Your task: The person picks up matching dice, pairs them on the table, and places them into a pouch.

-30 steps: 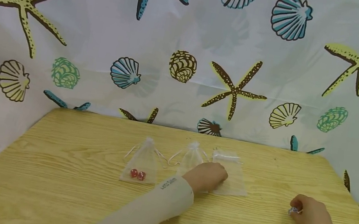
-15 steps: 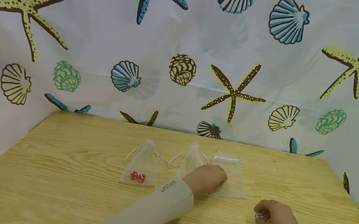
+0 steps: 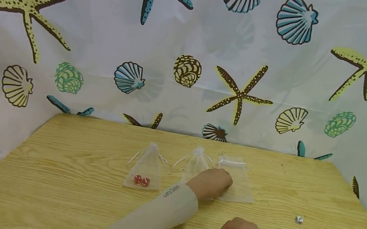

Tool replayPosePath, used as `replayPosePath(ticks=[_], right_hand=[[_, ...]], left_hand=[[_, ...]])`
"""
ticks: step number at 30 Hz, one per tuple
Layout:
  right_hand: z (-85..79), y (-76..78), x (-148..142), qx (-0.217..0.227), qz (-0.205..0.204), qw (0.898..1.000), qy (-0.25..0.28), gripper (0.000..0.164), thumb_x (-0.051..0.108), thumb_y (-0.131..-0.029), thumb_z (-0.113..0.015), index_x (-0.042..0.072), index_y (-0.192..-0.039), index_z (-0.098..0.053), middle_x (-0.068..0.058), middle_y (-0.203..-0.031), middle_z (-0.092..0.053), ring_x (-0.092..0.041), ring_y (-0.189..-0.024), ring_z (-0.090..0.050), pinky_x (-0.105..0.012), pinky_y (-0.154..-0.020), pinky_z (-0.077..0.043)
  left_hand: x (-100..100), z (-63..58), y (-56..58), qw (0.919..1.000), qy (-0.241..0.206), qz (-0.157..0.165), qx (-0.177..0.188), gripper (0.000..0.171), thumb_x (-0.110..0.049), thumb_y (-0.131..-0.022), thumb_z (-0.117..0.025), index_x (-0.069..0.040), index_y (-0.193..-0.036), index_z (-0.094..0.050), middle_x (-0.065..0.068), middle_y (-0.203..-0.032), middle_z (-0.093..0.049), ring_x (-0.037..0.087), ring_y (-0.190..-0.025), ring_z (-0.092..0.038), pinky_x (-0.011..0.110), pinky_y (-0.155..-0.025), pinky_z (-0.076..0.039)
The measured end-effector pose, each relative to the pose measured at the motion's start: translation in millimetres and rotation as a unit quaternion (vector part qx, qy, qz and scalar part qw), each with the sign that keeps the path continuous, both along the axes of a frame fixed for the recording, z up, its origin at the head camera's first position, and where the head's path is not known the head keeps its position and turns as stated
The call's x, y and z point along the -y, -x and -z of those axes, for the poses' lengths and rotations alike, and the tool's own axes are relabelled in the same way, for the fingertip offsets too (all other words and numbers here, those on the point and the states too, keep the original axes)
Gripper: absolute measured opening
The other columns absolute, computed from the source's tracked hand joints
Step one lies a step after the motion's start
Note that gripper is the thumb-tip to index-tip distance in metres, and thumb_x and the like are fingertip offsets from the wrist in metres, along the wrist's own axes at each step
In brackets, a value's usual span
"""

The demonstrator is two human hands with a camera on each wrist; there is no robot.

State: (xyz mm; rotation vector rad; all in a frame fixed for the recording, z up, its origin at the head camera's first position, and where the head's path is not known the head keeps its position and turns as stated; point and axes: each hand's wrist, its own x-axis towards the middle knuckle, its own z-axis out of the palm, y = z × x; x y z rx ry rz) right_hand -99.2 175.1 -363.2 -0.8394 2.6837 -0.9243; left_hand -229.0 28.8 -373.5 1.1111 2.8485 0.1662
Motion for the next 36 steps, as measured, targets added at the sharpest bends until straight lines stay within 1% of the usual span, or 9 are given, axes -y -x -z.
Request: replayPosePath(ticks=[2, 6, 13, 19, 24, 27, 31, 33, 36], right_hand=[[1.6, -1.3, 5.2, 0.02, -0.015, 1.0, 0.001, 0.008, 0.004, -0.083, -0.069, 0.008, -0.09, -0.067, 0.007, -0.083, -0.058, 0.002, -0.069, -0.048, -0.019, -0.06, -0.046], [5.6, -2.1, 13.6, 0.065, -0.025, 0.998, -0.002, 0.008, 0.004, -0.083, -0.069, 0.008, -0.09, -0.069, 0.005, -0.082, -0.058, 0.002, -0.067, -0.048, -0.02, -0.059, -0.045], [16.5, -3.1, 19.2, 0.071, -0.045, 0.996, -0.033, 0.006, 0.002, -0.081, -0.069, 0.007, -0.085, -0.069, 0.008, -0.076, -0.055, 0.003, -0.064, -0.043, -0.018, -0.057, -0.042], [21.4, -2.0, 21.3, 0.069, -0.052, 0.996, -0.035, 0.008, -0.001, -0.079, -0.068, 0.006, -0.084, -0.069, 0.004, -0.076, -0.056, 0.003, -0.063, -0.043, -0.018, -0.057, -0.042], [20.5, -2.3, 20.0, 0.069, -0.054, 0.996, -0.037, 0.007, 0.002, -0.079, -0.07, 0.006, -0.085, -0.069, 0.006, -0.077, -0.056, 0.004, -0.064, -0.044, -0.017, -0.058, -0.043], [16.5, -2.1, 16.1, 0.088, -0.043, 0.995, -0.028, 0.008, 0.006, -0.08, -0.072, 0.006, -0.087, -0.069, 0.006, -0.079, -0.056, 0.003, -0.065, -0.045, -0.018, -0.059, -0.043], [7.6, -1.5, 6.2, 0.113, -0.005, 0.993, -0.024, 0.013, 0.008, -0.081, -0.072, 0.007, -0.093, -0.068, 0.003, -0.084, -0.056, -0.003, -0.068, -0.046, -0.02, -0.06, -0.042], [3.6, -0.3, -1.3, 0.105, 0.011, 0.994, -0.03, 0.016, 0.007, -0.081, -0.071, 0.007, -0.097, -0.067, 0.002, -0.085, -0.056, -0.004, -0.069, -0.045, -0.022, -0.061, -0.042], [-0.3, 2.5, -14.7, 0.059, 0.019, 0.997, -0.044, 0.018, 0.008, -0.082, -0.071, 0.007, -0.099, -0.066, 0.003, -0.085, -0.057, -0.003, -0.069, -0.045, -0.022, -0.06, -0.042]], left_hand=[[0.4, -0.9, -0.6, 1.0, -0.003, 0.002, -0.001, 0.024, -0.006, -0.09, -0.063, -0.014, -0.07, -0.053, -0.004, -0.073, -0.05, 0.01, -0.067, -0.041, 0.021, -0.061, -0.036], [0.9, -1.4, -1.2, 1.0, -0.006, 0.003, 0.0, 0.025, -0.005, -0.09, -0.063, -0.014, -0.069, -0.052, -0.004, -0.072, -0.049, 0.01, -0.066, -0.041, 0.021, -0.06, -0.036], [1.1, 1.2, -1.3, 0.9998, -0.016, 0.009, 0.003, 0.028, -0.003, -0.09, -0.06, -0.014, -0.067, -0.049, -0.004, -0.07, -0.046, 0.01, -0.065, -0.038, 0.02, -0.059, -0.033], [2.6, 2.2, 0.0, 0.9999, -0.013, 0.009, -0.002, 0.026, -0.005, -0.088, -0.064, -0.014, -0.069, -0.05, -0.004, -0.07, -0.046, 0.01, -0.066, -0.039, 0.022, -0.06, -0.034], [-0.3, 4.7, -0.7, 0.9999, -0.005, 0.001, -0.015, 0.018, -0.015, -0.09, -0.065, -0.013, -0.074, -0.058, -0.002, -0.074, -0.055, 0.009, -0.065, -0.044, 0.022, -0.06, -0.039], [-2.0, 5.0, -2.2, 0.9998, 0.005, -0.005, -0.018, 0.014, -0.021, -0.091, -0.066, -0.014, -0.08, -0.062, -0.002, -0.08, -0.06, 0.008, -0.068, -0.049, 0.022, -0.062, -0.042], [-1.6, 3.5, -4.0, 0.9998, 0.006, -0.011, -0.015, 0.014, -0.022, -0.09, -0.067, -0.014, -0.079, -0.062, -0.002, -0.081, -0.06, 0.008, -0.068, -0.049, 0.021, -0.062, -0.042], [-1.2, 2.6, -4.1, 0.9998, 0.004, -0.012, -0.014, 0.016, -0.022, -0.089, -0.068, -0.014, -0.077, -0.06, -0.002, -0.079, -0.059, 0.008, -0.068, -0.048, 0.021, -0.061, -0.042], [-1.7, 2.0, -3.4, 0.9999, 0.004, -0.011, -0.013, 0.017, -0.023, -0.088, -0.068, -0.014, -0.077, -0.059, -0.003, -0.079, -0.057, 0.008, -0.069, -0.048, 0.021, -0.062, -0.042]])
